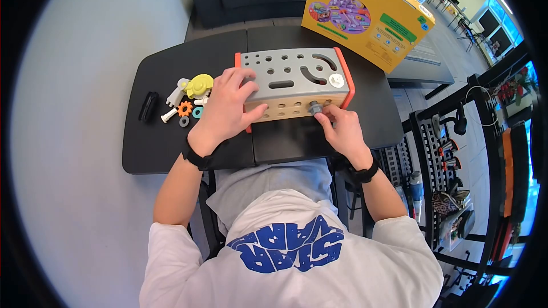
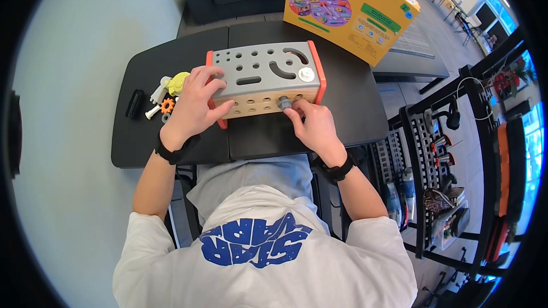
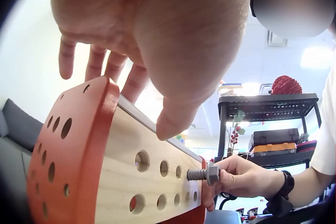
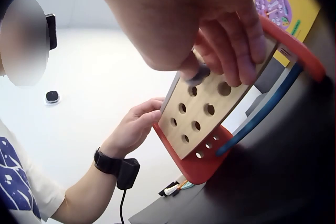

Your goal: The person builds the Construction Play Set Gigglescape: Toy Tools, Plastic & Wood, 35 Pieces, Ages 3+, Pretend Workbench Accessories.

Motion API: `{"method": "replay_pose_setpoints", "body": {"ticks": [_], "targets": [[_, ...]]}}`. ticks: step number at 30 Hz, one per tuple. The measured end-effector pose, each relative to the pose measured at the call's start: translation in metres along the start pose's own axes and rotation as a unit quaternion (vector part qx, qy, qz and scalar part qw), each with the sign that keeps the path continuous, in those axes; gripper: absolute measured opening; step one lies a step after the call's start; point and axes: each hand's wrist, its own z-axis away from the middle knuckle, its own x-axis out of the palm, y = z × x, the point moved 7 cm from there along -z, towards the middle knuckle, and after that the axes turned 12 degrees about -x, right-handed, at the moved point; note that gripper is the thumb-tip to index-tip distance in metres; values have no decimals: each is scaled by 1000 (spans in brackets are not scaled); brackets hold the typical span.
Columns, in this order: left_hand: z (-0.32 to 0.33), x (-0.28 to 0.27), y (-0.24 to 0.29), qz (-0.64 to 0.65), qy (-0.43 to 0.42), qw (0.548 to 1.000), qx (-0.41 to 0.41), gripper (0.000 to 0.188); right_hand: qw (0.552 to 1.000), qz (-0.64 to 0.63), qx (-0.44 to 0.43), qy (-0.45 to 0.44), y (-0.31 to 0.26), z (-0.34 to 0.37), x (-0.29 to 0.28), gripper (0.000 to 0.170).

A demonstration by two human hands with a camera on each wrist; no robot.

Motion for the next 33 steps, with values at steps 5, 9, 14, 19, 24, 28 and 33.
{"method": "replay_pose_setpoints", "body": {"ticks": [5, 9, 14, 19, 24, 28, 33], "targets": [[10, 2, 11, 10, -23, 1000, 6, 33, 998, 26, 61, -17, 13, -3, -4, 28], [16, 1, 20, 6, -37, 999, 15, 35, 995, 58, 77, -26, 20, -2, -12, 37], [22, -7, 31, 7, -75, 996, 41, 43, 970, 135, 153, -130, 34, 3, -21, 62], [26, -6, 32, 13, -115, 991, 68, 58, 961, 155, 166, -156, 44, 5, -27, 69], [26, -2, 33, -8, -104, 991, 86, 65, 957, 175, 140, -184, 48, 4, -26, 69], [27, -1, 34, -7, -94, 992, 87, 64, 947, 183, 155, -214, 75, 7, -17, 51], [28, 0, 36, 28, -73, 994, 77, 64, 980, 103, 111, -129, 111, -7, -4, 25]]}}
